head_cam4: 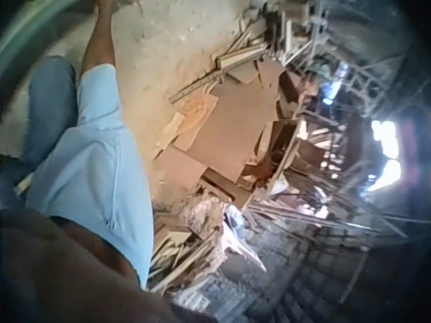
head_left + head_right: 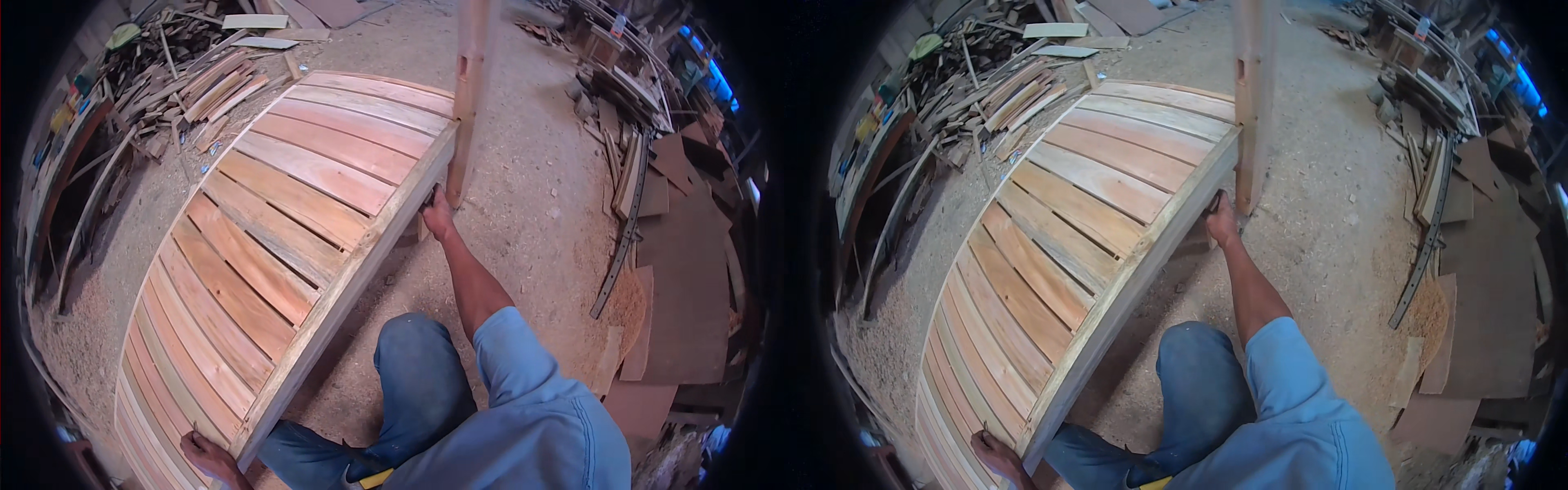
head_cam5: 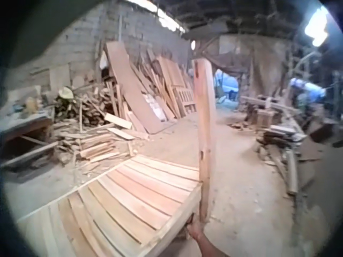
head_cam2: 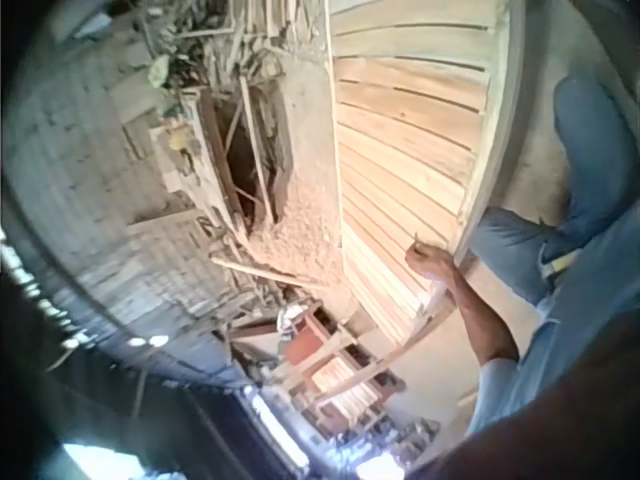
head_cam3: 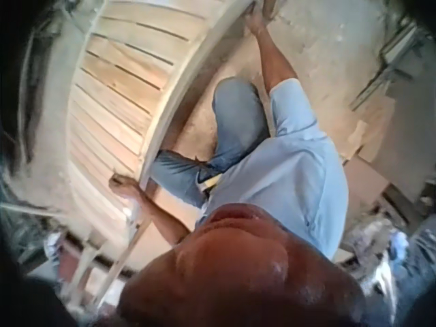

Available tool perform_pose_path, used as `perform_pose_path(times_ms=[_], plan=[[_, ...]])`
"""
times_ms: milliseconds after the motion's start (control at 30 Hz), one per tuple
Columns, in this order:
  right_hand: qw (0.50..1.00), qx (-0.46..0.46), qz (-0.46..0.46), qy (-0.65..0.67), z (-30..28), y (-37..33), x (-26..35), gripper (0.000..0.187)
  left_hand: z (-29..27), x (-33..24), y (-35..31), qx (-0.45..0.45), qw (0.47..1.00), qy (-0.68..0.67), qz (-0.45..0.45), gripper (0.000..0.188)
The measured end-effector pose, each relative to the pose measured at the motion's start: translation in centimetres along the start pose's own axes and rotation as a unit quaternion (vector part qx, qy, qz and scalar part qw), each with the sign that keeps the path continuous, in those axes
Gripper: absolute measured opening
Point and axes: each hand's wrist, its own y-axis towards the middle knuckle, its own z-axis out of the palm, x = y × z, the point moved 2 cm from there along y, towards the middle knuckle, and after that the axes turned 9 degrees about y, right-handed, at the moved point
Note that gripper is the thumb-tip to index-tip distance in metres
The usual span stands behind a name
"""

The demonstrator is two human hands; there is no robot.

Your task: Assembling a wooden furniture piece by hammering slats onto a frame and smoothing the surface with an electric planer.

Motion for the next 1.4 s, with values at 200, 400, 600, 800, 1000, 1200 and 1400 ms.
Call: perform_pose_path(times_ms=[200,400,600,800,1000,1200,1400], plan=[[0.999,-0.008,0.034,0.008,-0.7,0.8,2.8,0.072,-1.3,-1.8,-0.6,-0.037,0.997,0.049,0.05,0.042],[0.999,0.038,0.025,0.023,-0.8,1.7,1.7,0.077,-1.4,-1.3,-0.5,-0.037,0.997,0.04,0.063,0.041],[1.0,0.009,-0.01,0.011,0.6,1.2,-2.1,0.077,-1.7,-2.4,-0.6,-0.042,0.998,0.032,0.03,0.041],[0.998,0.035,-0.006,0.043,-0.9,2.8,-1.2,0.077,-1.7,-2.4,-0.5,-0.045,0.997,0.042,0.054,0.041],[0.997,0.058,0.011,0.047,-0.3,1.4,-0.4,0.079,-1.9,-2.4,-0.7,-0.032,0.997,0.053,0.049,0.043],[0.994,0.054,0.027,0.087,0.1,1.7,-1.5,0.08,-0.8,-1.5,-0.5,-0.004,1.0,0.018,-0.02,0.021],[1.0,0.009,0.011,-0.012,-0.8,0.9,-0.2,0.074,0.8,0.7,-0.4,0.005,1.0,0.024,-0.002,0.022]])
